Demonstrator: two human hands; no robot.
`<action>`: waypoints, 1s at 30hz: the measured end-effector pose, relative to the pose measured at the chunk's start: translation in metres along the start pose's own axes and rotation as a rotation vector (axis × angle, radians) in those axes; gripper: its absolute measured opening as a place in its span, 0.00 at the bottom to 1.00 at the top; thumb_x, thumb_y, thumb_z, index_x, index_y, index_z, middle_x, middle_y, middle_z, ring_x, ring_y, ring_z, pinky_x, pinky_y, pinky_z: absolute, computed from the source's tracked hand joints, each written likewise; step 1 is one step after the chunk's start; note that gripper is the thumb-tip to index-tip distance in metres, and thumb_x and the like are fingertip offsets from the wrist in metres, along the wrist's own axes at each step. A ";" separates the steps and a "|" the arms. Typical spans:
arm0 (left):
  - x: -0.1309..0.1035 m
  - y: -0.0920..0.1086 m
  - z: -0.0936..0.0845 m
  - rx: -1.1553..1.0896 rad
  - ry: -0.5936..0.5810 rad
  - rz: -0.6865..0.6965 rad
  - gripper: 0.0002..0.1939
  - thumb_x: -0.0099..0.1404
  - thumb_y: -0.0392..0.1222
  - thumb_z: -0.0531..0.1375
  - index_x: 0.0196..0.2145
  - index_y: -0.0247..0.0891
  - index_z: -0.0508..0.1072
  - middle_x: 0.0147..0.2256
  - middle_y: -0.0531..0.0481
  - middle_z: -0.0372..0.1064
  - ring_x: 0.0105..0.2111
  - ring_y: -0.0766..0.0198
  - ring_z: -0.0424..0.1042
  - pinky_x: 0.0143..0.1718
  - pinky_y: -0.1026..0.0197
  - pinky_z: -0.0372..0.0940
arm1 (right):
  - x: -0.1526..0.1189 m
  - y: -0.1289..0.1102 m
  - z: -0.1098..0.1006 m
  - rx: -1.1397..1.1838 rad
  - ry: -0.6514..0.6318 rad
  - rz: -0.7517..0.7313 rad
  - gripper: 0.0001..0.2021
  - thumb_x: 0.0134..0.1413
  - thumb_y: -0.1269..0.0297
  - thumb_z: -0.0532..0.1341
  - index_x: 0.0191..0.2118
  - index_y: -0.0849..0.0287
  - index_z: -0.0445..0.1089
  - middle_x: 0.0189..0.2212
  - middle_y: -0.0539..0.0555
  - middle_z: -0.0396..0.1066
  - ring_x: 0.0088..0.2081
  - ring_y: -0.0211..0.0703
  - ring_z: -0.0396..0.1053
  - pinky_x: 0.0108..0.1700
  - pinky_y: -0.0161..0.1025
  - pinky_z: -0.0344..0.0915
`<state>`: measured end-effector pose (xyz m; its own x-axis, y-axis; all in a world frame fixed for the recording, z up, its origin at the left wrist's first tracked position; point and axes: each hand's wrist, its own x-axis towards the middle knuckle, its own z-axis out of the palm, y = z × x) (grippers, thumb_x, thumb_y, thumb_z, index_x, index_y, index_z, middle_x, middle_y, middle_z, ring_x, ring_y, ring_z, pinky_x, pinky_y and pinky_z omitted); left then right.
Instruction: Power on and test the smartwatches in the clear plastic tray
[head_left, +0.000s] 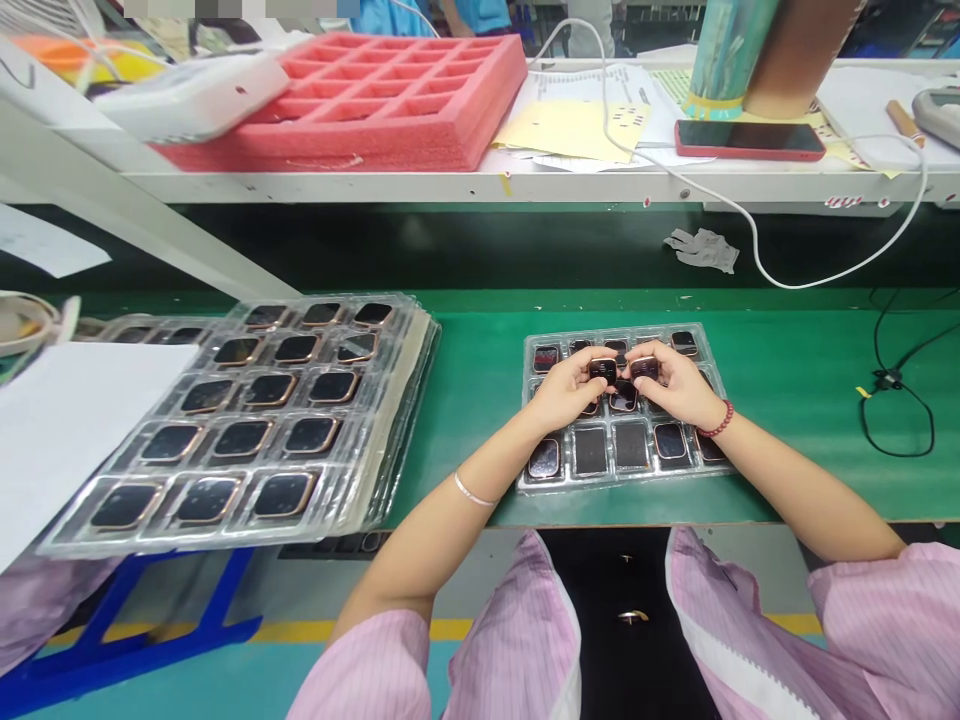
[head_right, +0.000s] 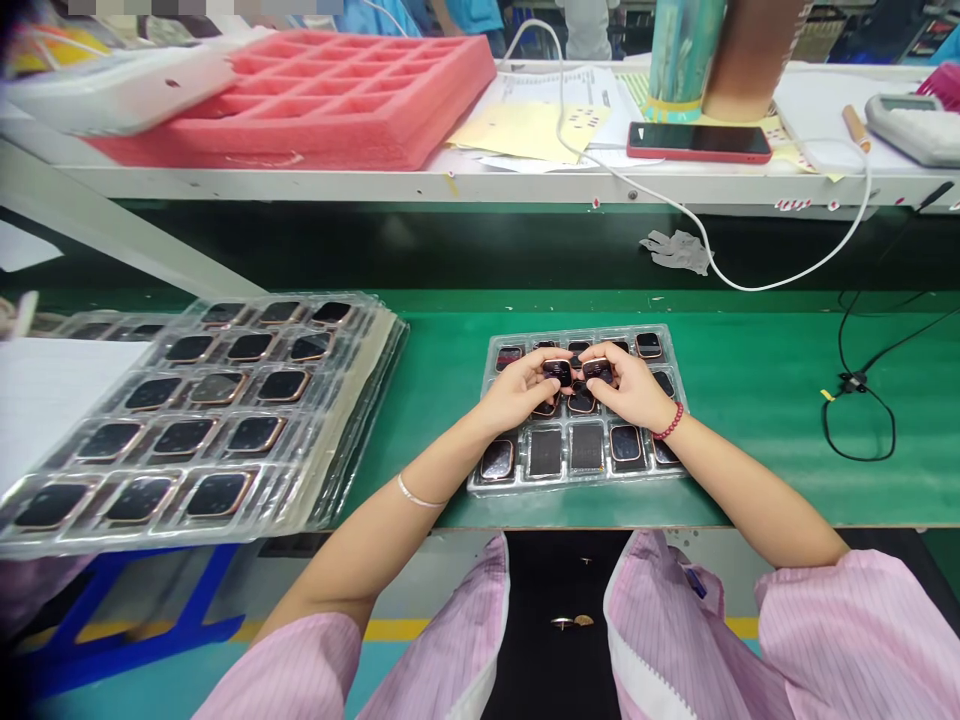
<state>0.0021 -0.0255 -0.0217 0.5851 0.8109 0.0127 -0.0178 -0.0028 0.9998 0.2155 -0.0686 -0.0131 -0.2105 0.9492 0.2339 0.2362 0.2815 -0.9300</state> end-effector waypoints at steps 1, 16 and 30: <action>0.000 0.000 0.000 0.005 0.000 0.001 0.23 0.61 0.38 0.62 0.55 0.36 0.71 0.46 0.41 0.77 0.37 0.59 0.80 0.30 0.65 0.68 | 0.000 0.000 0.000 -0.010 0.006 0.000 0.14 0.56 0.68 0.62 0.48 0.55 0.69 0.41 0.55 0.77 0.42 0.49 0.77 0.44 0.47 0.74; -0.002 0.007 0.001 -0.007 0.023 0.008 0.17 0.63 0.45 0.65 0.47 0.34 0.74 0.38 0.43 0.77 0.31 0.62 0.78 0.24 0.68 0.66 | 0.000 -0.003 -0.001 0.074 -0.040 0.053 0.11 0.58 0.68 0.59 0.47 0.56 0.71 0.38 0.54 0.76 0.33 0.42 0.74 0.34 0.41 0.74; -0.001 0.003 0.001 0.020 0.017 0.021 0.23 0.60 0.35 0.62 0.54 0.37 0.71 0.47 0.42 0.77 0.39 0.59 0.79 0.31 0.65 0.69 | 0.000 -0.003 0.000 0.020 0.003 -0.005 0.14 0.54 0.69 0.62 0.47 0.56 0.70 0.40 0.55 0.77 0.42 0.49 0.77 0.44 0.47 0.74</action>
<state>0.0020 -0.0270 -0.0187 0.5708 0.8204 0.0337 -0.0134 -0.0317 0.9994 0.2145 -0.0692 -0.0098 -0.2090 0.9483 0.2389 0.2166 0.2831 -0.9343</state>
